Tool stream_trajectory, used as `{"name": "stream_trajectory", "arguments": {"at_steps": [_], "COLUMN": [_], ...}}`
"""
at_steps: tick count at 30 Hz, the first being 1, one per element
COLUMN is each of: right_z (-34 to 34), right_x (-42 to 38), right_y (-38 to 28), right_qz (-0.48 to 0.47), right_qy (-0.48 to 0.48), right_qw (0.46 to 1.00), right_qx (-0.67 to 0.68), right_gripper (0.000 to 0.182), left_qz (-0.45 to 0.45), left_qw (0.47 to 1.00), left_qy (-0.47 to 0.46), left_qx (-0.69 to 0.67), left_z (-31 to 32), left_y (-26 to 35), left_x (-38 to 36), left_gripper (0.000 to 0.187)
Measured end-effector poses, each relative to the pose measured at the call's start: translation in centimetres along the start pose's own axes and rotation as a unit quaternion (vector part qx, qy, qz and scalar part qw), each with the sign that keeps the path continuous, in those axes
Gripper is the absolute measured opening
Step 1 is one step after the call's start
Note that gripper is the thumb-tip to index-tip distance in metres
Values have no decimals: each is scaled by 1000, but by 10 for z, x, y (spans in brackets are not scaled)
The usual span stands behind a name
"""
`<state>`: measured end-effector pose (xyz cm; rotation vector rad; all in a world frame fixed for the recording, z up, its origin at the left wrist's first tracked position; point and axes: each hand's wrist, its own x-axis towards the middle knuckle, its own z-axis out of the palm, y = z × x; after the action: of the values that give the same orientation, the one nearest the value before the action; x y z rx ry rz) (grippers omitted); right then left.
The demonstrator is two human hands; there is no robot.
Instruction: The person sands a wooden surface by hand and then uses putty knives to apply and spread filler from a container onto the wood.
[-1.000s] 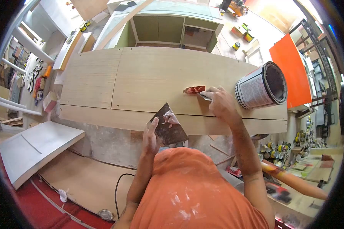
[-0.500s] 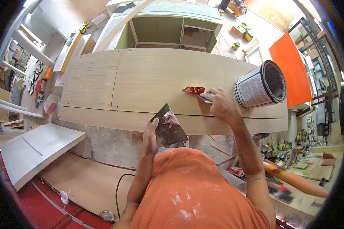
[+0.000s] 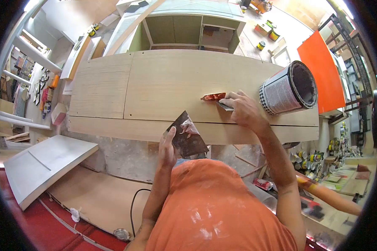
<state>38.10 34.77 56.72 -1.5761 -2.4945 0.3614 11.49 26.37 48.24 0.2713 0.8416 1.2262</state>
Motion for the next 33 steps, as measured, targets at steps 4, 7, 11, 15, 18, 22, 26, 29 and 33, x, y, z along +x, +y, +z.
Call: {"name": "stream_trajectory", "arguments": {"at_steps": [4, 7, 11, 15, 18, 22, 26, 29, 33], "right_z": [-10, -6, -7, -19, -32, -27, -20, -17, -17], "right_x": [6, 14, 28, 23, 14, 8, 2, 1, 6], "right_y": [-1, 10, 23, 23, 15, 17, 12, 4, -11], "right_qz": [10, 29, 115, 115, 62, 57, 42, 66, 128], "right_qy": [-39, -67, -118, -112, -70, -51, -47, -49, -85], "right_qw": [999, 997, 985, 984, 992, 995, 996, 996, 988], "right_qx": [0, 10, 57, 83, 89, 64, 59, 24, -17], "right_gripper": [45, 43, 43, 47, 48, 48, 49, 48, 46], "left_qz": [4, 21, 15, 12, 13, 10, 17, -1, 4], "left_qw": [1000, 999, 999, 1000, 1000, 1000, 1000, 1000, 1000], "left_qy": [8, 14, 8, 6, 11, 20, -4, 7, 1], "left_qx": [8, 32, 28, 20, 13, 12, 15, -1, 18], "left_z": [-2, 2, 6, 4, -2, -1, -2, 5, -2], "left_y": [-2, -1, 3, 2, -2, -2, -2, 3, -2], "left_x": [2, -1, -3, -2, 2, 1, 2, -3, 1], "left_gripper": [31, 31, 30, 28, 27, 29, 30, 28, 29]}}
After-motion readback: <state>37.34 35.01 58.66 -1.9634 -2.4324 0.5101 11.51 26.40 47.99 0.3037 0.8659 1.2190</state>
